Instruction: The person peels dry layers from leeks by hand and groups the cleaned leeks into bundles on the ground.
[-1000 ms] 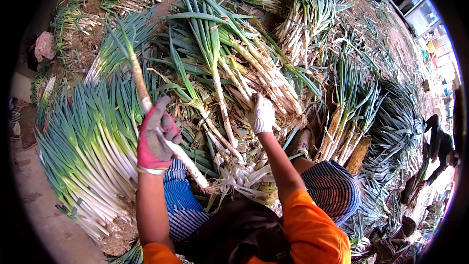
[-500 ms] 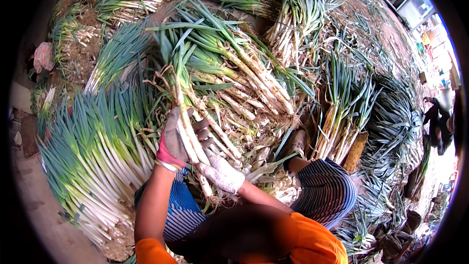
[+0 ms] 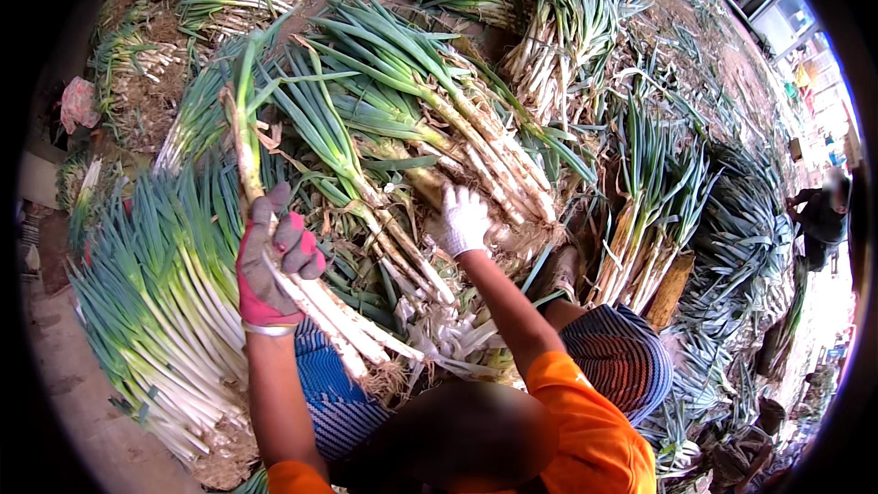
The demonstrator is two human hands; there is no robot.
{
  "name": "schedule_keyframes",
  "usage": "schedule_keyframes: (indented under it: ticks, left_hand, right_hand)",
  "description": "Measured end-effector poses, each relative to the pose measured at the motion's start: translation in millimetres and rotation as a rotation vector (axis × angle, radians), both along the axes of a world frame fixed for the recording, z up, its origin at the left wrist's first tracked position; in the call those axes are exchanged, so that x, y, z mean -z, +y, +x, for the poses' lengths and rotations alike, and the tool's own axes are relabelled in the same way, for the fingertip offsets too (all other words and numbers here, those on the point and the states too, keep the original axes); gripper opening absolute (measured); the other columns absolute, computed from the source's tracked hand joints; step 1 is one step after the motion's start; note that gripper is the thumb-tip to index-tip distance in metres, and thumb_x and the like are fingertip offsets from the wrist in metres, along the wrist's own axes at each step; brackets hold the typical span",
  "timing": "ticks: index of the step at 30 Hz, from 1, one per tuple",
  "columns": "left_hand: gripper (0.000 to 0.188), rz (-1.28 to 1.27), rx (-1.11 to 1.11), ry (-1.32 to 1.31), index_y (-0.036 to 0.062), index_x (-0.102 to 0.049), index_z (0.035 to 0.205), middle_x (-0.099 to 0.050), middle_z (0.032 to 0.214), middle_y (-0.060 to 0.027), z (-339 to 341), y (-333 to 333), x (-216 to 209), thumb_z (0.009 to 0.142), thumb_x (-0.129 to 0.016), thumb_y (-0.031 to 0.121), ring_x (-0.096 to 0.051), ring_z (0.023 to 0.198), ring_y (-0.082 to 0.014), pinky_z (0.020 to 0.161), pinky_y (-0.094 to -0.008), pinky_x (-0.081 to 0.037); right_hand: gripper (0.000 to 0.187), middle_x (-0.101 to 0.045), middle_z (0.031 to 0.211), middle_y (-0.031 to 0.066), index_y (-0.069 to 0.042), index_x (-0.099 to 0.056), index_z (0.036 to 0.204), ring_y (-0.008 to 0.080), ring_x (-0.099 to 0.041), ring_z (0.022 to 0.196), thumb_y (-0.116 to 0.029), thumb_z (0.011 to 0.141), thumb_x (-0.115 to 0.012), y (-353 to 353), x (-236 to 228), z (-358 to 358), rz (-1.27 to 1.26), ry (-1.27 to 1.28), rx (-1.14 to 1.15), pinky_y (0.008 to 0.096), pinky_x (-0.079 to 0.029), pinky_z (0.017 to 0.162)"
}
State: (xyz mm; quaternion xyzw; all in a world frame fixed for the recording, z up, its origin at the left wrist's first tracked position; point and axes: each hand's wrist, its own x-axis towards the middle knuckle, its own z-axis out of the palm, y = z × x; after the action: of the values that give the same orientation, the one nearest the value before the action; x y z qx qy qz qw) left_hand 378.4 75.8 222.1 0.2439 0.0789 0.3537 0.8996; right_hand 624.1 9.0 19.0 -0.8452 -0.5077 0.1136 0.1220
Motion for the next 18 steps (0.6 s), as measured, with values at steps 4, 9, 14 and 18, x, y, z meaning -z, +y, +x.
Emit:
schedule_keyframes:
  ticks: [4, 9, 14, 18]
  left_hand:
    - [0.044, -0.076, -0.079, 0.040, 0.0099, -0.051, 0.130, -0.034, 0.062, 0.0055, -6.0, 2.8, -8.7, 0.103, -0.032, 0.039, -0.028, 0.046, -0.0071, 0.048, -0.0260, -0.027]
    - [0.037, -0.073, -0.045, 0.148, 0.0105, -0.053, 0.127, -0.035, 0.064, 0.0055, 6.9, -5.2, 11.4, 0.101, -0.039, 0.033, -0.029, 0.049, -0.0069, 0.049, -0.0258, -0.030]
    - [0.027, -0.266, -0.102, 0.352, 0.0093, -0.055, 0.116, -0.055, 0.073, 0.0014, 37.0, -21.5, 13.4, 0.096, -0.054, 0.027, -0.051, 0.056, -0.0115, 0.048, -0.0285, -0.049]
    - [0.025, -0.270, -0.125, 0.529, 0.0104, -0.061, 0.106, -0.065, 0.088, -0.0033, 33.1, -15.1, 37.0, 0.090, -0.063, 0.030, -0.065, 0.068, -0.0185, 0.060, -0.0369, -0.058]
  right_hand:
    - [0.068, -0.049, 0.120, 0.0208, -0.006, -0.048, 0.129, 0.0388, -0.049, 0.111, -0.039, 0.073, -0.069, -11.7, 9.8, -30.6, 0.023, 0.095, -0.045, 0.0482, -0.045, 0.093]
    - [0.055, -0.053, 0.121, 0.0201, -0.004, -0.054, 0.118, 0.0363, -0.055, 0.109, -0.032, 0.073, -0.069, -19.2, 6.2, 12.7, 0.405, 0.163, -0.054, 0.0477, -0.046, 0.092]
    - [0.065, -0.052, 0.123, 0.0219, -0.004, -0.044, 0.130, 0.0350, -0.058, 0.103, -0.021, 0.071, -0.069, -34.9, 19.3, 70.8, 0.229, -0.144, 0.174, 0.0447, -0.050, 0.083]
    - [0.037, -0.065, 0.080, 0.0154, -0.009, -0.051, 0.111, 0.0317, -0.064, 0.067, -0.033, 0.085, -0.062, -32.5, 7.4, 51.9, 0.068, 0.287, 0.095, 0.0439, -0.053, 0.062]
